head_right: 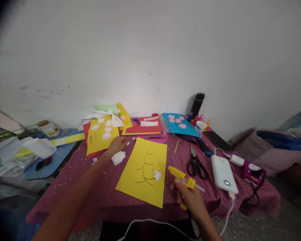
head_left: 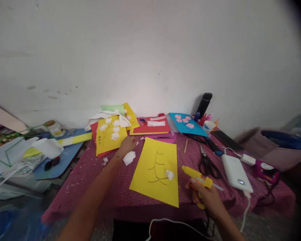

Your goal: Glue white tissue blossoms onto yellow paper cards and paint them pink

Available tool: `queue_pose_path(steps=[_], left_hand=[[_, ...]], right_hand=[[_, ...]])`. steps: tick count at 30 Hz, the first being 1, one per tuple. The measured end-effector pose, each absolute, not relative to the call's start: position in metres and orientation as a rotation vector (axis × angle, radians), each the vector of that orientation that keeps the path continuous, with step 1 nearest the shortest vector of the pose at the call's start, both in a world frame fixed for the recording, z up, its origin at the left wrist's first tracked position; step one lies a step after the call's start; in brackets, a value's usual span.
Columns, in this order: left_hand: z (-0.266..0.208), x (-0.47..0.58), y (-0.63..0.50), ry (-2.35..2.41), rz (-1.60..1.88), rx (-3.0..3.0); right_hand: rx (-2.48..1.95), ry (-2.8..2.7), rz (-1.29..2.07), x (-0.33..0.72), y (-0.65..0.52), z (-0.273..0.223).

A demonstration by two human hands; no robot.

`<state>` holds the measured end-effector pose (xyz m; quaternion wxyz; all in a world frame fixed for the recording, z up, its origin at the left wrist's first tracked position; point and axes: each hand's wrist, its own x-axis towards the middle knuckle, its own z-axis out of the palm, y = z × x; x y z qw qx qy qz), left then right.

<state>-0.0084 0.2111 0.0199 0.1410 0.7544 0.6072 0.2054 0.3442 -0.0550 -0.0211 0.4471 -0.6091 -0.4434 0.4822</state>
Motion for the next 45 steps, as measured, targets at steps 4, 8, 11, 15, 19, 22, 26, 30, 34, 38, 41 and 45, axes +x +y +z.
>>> queue_pose_path(steps=[4,8,11,15,19,22,26,30,34,38,41,45], left_hand=[[0.021,0.007,0.215,1.751,0.537,2.171],[0.029,0.011,0.203,1.669,0.614,2.066],[0.038,0.006,0.183,1.549,0.725,1.894],[0.044,0.007,0.144,1.356,0.828,1.585],[0.045,0.024,0.098,1.055,0.888,1.155],[0.042,0.040,0.067,0.916,0.893,0.811],[0.032,0.054,0.039,0.885,0.846,0.730],[0.020,0.061,0.026,0.865,0.823,0.717],[0.013,0.066,0.020,0.845,0.791,0.730],[0.015,0.071,0.018,0.840,0.731,0.763],[0.016,0.075,0.019,0.853,0.721,0.799],[0.012,0.081,0.022,0.879,0.731,0.880]], right_hand=[[-1.513,-1.087,1.207,0.344,-0.054,-0.022],[-1.500,-1.085,1.197,0.343,-0.054,-0.021],[-1.487,-1.058,1.213,0.342,-0.055,-0.019],[-1.506,-1.084,1.210,0.342,-0.055,-0.017],[-1.505,-1.089,1.193,0.342,-0.056,-0.015],[-1.491,-1.104,1.209,0.343,-0.056,-0.010],[-1.481,-1.120,1.247,0.345,-0.063,-0.001],[-1.497,-1.156,1.318,0.348,-0.076,0.004],[-1.531,-1.174,1.366,0.348,-0.084,0.005],[-1.557,-1.184,1.395,0.346,-0.087,0.004],[-1.557,-1.215,1.412,0.344,-0.089,0.004],[-1.576,-1.254,1.404,0.335,-0.091,0.007]])
